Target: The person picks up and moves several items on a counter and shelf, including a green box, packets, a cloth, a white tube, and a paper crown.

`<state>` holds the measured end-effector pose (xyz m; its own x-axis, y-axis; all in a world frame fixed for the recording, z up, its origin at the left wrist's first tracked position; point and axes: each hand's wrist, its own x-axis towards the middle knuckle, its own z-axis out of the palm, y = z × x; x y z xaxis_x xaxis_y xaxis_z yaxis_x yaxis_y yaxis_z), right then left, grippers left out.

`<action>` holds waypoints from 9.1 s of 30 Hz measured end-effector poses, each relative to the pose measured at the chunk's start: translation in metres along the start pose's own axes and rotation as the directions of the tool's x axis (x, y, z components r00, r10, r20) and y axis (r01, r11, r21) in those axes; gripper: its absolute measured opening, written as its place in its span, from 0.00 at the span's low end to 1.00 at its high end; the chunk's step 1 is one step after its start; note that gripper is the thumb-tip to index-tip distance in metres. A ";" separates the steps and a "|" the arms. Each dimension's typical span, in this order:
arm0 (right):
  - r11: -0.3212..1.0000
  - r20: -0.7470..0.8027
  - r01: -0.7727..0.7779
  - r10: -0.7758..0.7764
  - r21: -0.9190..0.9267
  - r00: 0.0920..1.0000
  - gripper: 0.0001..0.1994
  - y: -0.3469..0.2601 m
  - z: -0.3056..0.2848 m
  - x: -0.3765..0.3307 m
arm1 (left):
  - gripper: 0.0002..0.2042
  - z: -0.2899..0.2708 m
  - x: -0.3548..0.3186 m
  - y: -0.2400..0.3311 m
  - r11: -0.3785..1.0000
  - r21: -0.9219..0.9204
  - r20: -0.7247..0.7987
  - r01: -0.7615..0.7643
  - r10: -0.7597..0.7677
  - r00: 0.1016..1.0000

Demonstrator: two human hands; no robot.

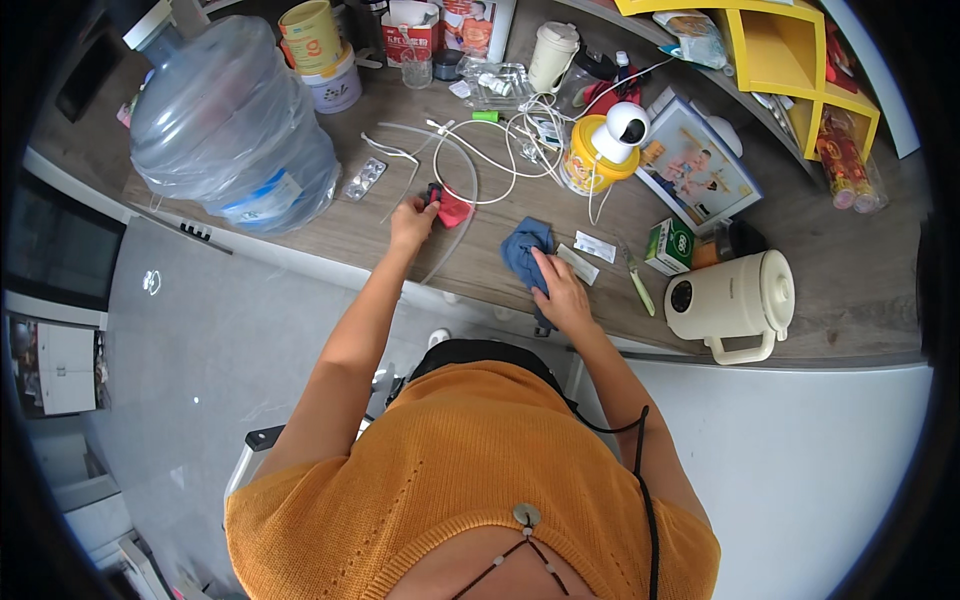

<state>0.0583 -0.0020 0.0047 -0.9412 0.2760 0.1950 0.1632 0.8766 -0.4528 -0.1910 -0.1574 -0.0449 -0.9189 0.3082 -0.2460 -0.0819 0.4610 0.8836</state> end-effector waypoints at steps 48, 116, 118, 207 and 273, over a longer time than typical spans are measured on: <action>0.978 -0.411 0.196 -0.149 0.076 0.899 0.25 -0.037 -0.051 0.000 | 0.03 0.023 -0.123 0.091 0.513 -0.857 0.238 0.048 0.312 0.920; 0.444 0.383 -0.438 0.212 0.782 0.899 0.14 0.013 -0.061 0.038 | 0.07 0.055 -0.007 0.343 0.039 -0.999 0.047 0.036 0.363 0.931; 0.455 0.385 -0.438 0.210 0.775 0.899 0.14 0.012 -0.060 0.038 | 0.07 0.056 -0.003 0.345 0.065 -0.998 0.015 -0.009 0.355 0.935; 0.489 0.370 -0.478 0.305 0.730 0.877 0.11 -0.001 0.022 0.048 | 0.07 -0.071 -0.020 -0.031 0.946 -0.208 -0.352 -0.248 0.164 0.921; 0.261 -0.015 -0.073 0.319 0.962 0.948 0.06 0.011 -0.035 0.007 | 0.17 0.058 -0.043 0.095 0.298 -0.904 0.320 0.307 -0.004 0.947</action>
<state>0.0639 0.0232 0.0311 -0.8354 0.5470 0.0536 -0.1737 -0.1704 -0.9699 -0.1367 -0.0792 0.0263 -0.7468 0.5564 -0.3643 -0.6549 -0.5200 0.5483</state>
